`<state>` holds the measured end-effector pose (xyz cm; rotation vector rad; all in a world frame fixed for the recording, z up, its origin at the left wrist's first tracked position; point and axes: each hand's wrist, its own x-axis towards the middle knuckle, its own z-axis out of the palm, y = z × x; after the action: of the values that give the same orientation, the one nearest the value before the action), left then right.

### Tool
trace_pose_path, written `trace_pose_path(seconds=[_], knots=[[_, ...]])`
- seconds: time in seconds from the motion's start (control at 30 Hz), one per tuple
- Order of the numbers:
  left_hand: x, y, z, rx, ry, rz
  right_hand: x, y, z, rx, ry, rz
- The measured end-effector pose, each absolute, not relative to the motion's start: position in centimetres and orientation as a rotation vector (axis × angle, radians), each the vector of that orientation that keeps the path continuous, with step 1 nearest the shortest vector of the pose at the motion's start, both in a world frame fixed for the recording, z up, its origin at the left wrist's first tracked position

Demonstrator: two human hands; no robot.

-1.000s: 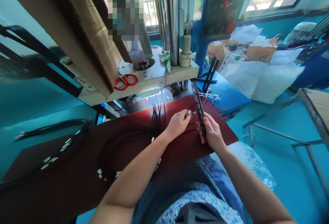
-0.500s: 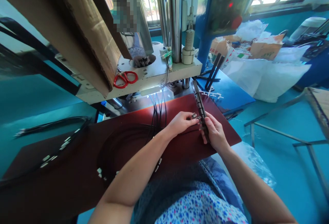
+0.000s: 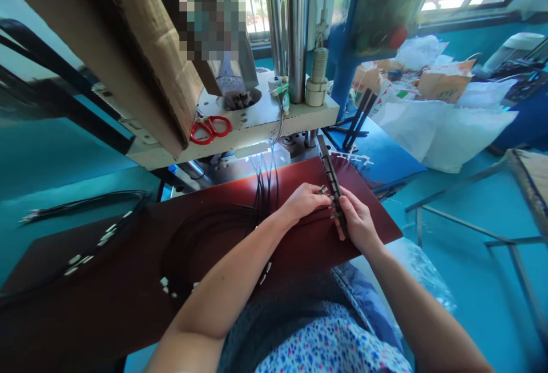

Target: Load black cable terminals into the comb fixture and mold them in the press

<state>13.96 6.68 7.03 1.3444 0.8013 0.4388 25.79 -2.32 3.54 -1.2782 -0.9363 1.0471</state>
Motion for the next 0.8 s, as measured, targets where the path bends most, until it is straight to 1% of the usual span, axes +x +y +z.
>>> trace_pose_path(seconds=[0.2, 0.37, 0.5, 0.8], knots=[[13.5, 6.6, 6.5, 1.403, 0.749, 0.501, 25.5, -2.0, 3.3, -1.356, -1.052, 0.984], [12.2, 7.5, 6.7, 1.394, 0.753, 0.463, 25.5, -2.1, 3.5, -1.289, -0.96, 1.026], [12.1, 8.2, 6.3, 1.351, 0.826, 0.537, 25.5, -2.2, 3.6, -1.259, -0.942, 1.044], [12.5, 8.0, 6.3, 1.735, 0.846, 0.602, 25.5, -2.3, 3.8, -1.291, -0.94, 1.056]])
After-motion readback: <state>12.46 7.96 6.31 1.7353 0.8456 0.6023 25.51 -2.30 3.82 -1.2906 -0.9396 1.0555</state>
